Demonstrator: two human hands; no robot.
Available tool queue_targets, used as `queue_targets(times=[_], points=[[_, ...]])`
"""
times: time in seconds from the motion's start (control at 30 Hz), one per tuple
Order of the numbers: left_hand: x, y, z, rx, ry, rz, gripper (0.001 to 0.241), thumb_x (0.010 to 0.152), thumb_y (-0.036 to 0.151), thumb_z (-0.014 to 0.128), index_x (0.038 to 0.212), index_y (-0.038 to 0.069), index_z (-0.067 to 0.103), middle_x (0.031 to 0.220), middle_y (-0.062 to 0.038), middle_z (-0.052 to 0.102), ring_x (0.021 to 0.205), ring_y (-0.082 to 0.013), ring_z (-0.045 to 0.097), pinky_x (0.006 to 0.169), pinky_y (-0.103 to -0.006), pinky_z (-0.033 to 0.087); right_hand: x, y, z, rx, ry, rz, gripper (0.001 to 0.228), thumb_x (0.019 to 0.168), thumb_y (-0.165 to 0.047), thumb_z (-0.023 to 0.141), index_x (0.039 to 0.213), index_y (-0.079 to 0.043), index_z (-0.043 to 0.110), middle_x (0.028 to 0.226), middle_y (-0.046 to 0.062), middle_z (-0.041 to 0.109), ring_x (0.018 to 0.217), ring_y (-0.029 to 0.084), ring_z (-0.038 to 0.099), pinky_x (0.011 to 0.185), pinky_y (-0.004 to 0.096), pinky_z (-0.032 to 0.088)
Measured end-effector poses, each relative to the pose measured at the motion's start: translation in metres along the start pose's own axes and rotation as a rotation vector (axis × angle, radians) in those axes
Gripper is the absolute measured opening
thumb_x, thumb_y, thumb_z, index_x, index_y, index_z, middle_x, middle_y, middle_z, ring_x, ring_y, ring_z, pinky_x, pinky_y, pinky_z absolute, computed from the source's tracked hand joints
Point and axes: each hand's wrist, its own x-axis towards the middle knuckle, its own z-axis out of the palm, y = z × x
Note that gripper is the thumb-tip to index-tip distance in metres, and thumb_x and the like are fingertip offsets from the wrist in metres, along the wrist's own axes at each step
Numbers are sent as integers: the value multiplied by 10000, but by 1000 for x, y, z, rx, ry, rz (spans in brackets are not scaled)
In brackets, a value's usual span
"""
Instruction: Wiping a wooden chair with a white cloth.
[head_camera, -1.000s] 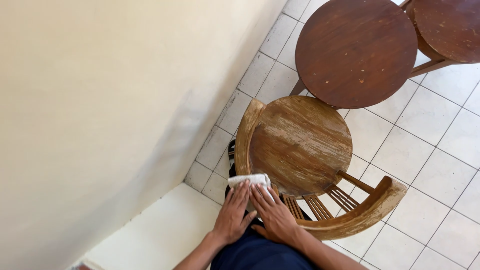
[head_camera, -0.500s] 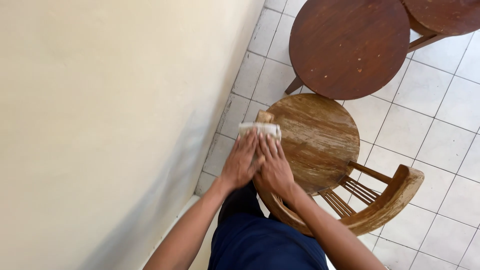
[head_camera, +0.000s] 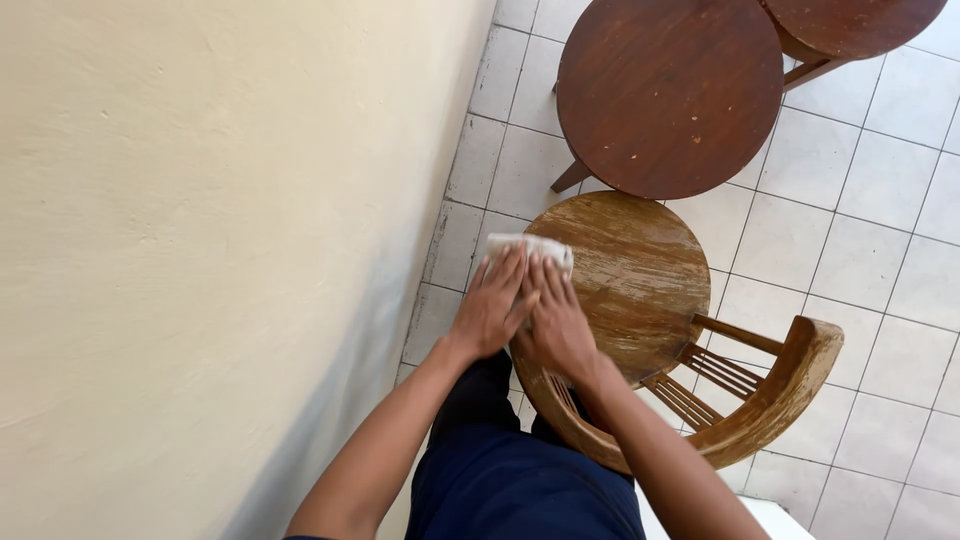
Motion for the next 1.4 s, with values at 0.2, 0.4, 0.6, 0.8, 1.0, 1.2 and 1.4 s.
queue_targets(times=[0.2,0.4,0.6,0.8,1.0,1.2,1.4], points=[[5,3,1,83,18,41,887,1029,643,224,1623,-14,191,1715,-180,146,1586,-307,101,1270,-482,48,7,-16,-19,-47,-145,114,885,964,-430,497,1579,45,73,1672,250,64,1551,388,13,1254,477,32],[-120,23,9,16,-204,40,869,1040,632,256,1626,-7,194,1729,-155,158,1603,-283,114,1282,-467,48,-95,-62,-9,71,-434,32,897,988,-549,447,1575,24,83,1674,227,22,1557,369,-19,1245,494,-18],[-49,7,-1,31,-99,-15,813,1062,581,233,1627,-1,170,1731,-158,138,1604,-289,116,1279,-487,40,-37,-30,7,-19,-204,21,845,1025,-547,396,1587,1,82,1676,210,11,1555,365,-21,1241,509,-9],[15,9,-23,38,4,-83,799,1035,593,283,1622,54,227,1718,-124,187,1596,-276,161,1286,-483,74,17,-13,-19,145,-53,182,873,931,-379,480,1609,-4,77,1695,200,55,1581,349,38,1272,469,67],[-85,10,9,23,-124,63,836,1050,605,280,1620,-4,217,1729,-160,155,1606,-313,141,1279,-507,54,-74,-54,20,151,-106,15,975,938,-510,554,1538,84,69,1688,290,16,1570,446,-6,1211,519,37],[-84,4,21,9,-134,33,840,1046,615,199,1628,11,160,1731,-145,125,1603,-295,114,1276,-485,29,-71,-45,21,74,-296,-2,941,1006,-570,460,1553,64,30,1654,267,-15,1541,394,-45,1234,502,14],[34,-9,0,59,61,-67,816,1053,607,184,1586,0,297,1665,-190,290,1569,-322,232,1280,-489,115,33,-10,-26,40,-151,149,905,917,-320,541,1606,54,88,1668,271,74,1561,398,24,1282,453,60]])
